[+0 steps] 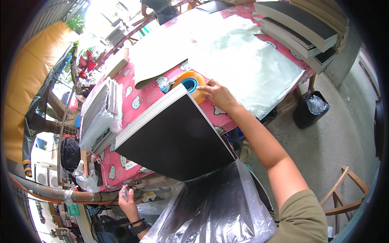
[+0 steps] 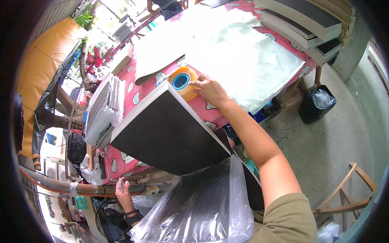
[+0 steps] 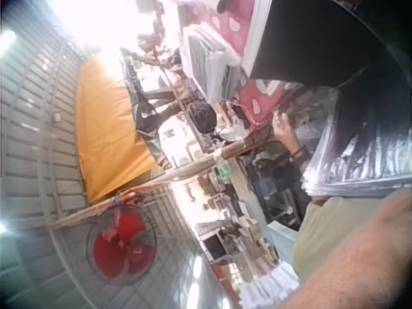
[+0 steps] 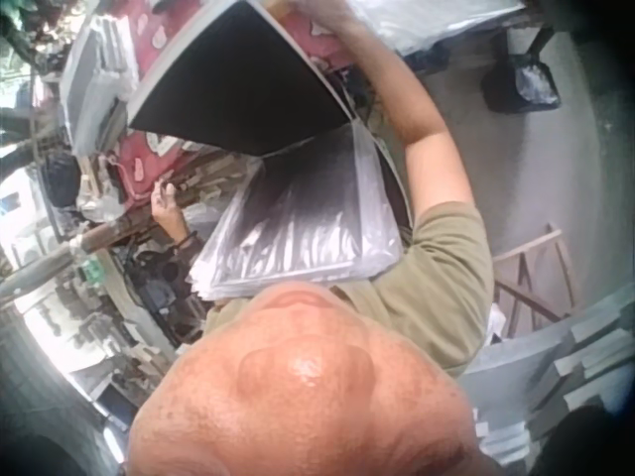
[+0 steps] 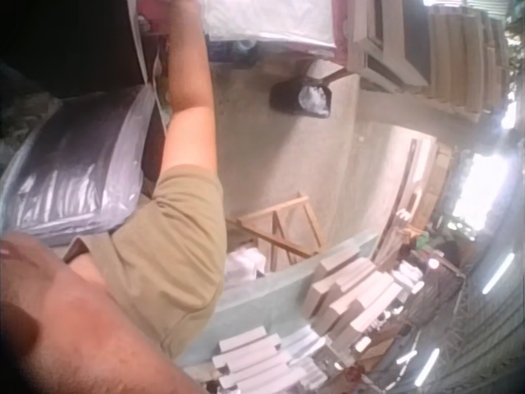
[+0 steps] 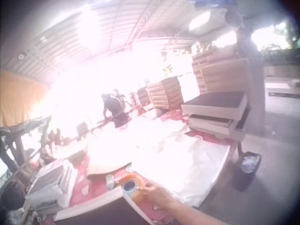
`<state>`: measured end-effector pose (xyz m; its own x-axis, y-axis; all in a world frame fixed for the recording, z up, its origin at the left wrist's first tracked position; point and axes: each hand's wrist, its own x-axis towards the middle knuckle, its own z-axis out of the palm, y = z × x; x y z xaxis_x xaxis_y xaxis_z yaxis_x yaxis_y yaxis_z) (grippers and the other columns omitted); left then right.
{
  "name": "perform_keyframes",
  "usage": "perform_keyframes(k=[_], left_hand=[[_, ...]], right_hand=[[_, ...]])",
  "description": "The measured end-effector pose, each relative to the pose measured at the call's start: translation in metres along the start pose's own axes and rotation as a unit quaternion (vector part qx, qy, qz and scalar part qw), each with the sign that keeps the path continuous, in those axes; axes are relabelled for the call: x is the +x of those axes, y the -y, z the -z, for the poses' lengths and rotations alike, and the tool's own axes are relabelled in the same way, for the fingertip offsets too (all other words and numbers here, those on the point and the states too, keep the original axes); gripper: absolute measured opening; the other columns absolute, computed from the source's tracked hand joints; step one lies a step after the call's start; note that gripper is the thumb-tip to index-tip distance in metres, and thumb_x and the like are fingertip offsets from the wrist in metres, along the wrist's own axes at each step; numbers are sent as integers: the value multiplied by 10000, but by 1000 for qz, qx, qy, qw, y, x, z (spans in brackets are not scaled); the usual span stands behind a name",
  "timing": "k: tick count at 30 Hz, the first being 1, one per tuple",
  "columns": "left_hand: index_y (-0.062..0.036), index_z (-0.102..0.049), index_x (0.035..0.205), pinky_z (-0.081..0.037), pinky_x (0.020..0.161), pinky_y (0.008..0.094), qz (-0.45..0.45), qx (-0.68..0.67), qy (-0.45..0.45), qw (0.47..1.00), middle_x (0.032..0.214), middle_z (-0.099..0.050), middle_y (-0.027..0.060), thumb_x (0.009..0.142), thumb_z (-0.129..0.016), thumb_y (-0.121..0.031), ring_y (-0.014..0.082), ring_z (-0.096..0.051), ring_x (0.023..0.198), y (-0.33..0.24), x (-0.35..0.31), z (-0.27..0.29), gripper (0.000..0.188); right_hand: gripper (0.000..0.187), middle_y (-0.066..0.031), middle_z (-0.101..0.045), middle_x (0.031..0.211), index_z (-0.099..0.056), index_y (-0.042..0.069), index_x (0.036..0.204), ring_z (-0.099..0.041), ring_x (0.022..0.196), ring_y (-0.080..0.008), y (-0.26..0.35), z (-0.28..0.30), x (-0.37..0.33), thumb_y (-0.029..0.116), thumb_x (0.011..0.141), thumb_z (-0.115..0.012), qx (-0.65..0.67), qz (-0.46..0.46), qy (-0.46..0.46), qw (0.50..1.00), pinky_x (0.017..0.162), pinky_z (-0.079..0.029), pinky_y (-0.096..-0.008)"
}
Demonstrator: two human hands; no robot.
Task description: The person packs printed materials into clear plastic bags by hand, placing each stack into a bag and folding the plastic over.
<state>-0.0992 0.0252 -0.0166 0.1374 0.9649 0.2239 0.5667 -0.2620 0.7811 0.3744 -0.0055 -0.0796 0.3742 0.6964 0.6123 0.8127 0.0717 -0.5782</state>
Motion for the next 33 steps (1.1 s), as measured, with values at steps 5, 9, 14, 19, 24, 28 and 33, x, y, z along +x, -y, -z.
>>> perform_keyframes(k=[5, 9, 14, 19, 24, 28, 33], left_hand=[[18, -505, 1063, -403, 669, 197, -43, -77, 3, 996, 930, -544, 50, 825, -535, -164, 77, -494, 727, -26, 12, 2, 300], [6, -462, 1111, -283, 460, 146, -35, -191, 20, 981, 788, -504, -12, 882, -432, -266, -5, -350, 549, -74, 20, 11, 356], [-36, -379, 1211, -309, 413, 165, -61, -451, 122, 882, 864, -521, 18, 888, -375, -380, 15, -396, 527, -101, 34, 4, 472], [-50, -255, 1297, -407, 813, 295, -35, -584, 339, 737, 1268, -348, 99, 885, -353, -385, 170, -424, 1056, -144, 23, -43, 541], [-13, -178, 1321, -137, 1024, 318, -133, -529, 332, 770, 1373, -202, 92, 910, -279, -353, 188, -197, 1251, -142, 13, -74, 543], [11, -276, 1283, -161, 1013, 297, -182, -426, 293, 837, 1325, -289, 91, 914, -315, -321, 188, -228, 1234, -135, 11, -72, 498], [-4, -527, 1108, -398, 760, 229, -75, -434, 288, 850, 916, -601, 35, 865, -485, -285, 85, -498, 789, -126, 15, -62, 374]], right_hand=[[348, -119, -549, 910, -606, 183, 1023, -572, 749, -233, -5, 15, 15, 128, 682, -651, 41, -47, 102, 993, 727, -454, -322], [311, -127, -575, 964, -604, 110, 1006, -580, 748, -198, 3, 41, 18, 86, 698, -632, 37, 13, 88, 995, 717, -460, -291], [143, -83, -612, 682, -621, -25, 839, -576, 643, -139, 61, 83, 8, 70, 735, -595, 244, -134, -61, 958, 631, -445, -219], [199, -85, -569, 613, -516, 27, 605, -509, 545, -82, 176, 87, -13, 92, 792, -527, 375, -103, 8, 921, 514, -401, -194], [259, -29, -575, 761, -559, -8, 877, -532, 702, -75, 229, 23, -27, 201, 750, -645, 432, -57, 244, 867, 623, -440, -214], [171, -12, -570, 757, -578, -22, 840, -511, 717, -50, 234, 14, -30, 126, 769, -624, 456, -108, 283, 837, 647, -423, -200], [130, -46, -584, 759, -572, -8, 854, -541, 717, -88, 227, 20, -24, 114, 822, -546, 500, -118, 231, 826, 690, -427, -217]])
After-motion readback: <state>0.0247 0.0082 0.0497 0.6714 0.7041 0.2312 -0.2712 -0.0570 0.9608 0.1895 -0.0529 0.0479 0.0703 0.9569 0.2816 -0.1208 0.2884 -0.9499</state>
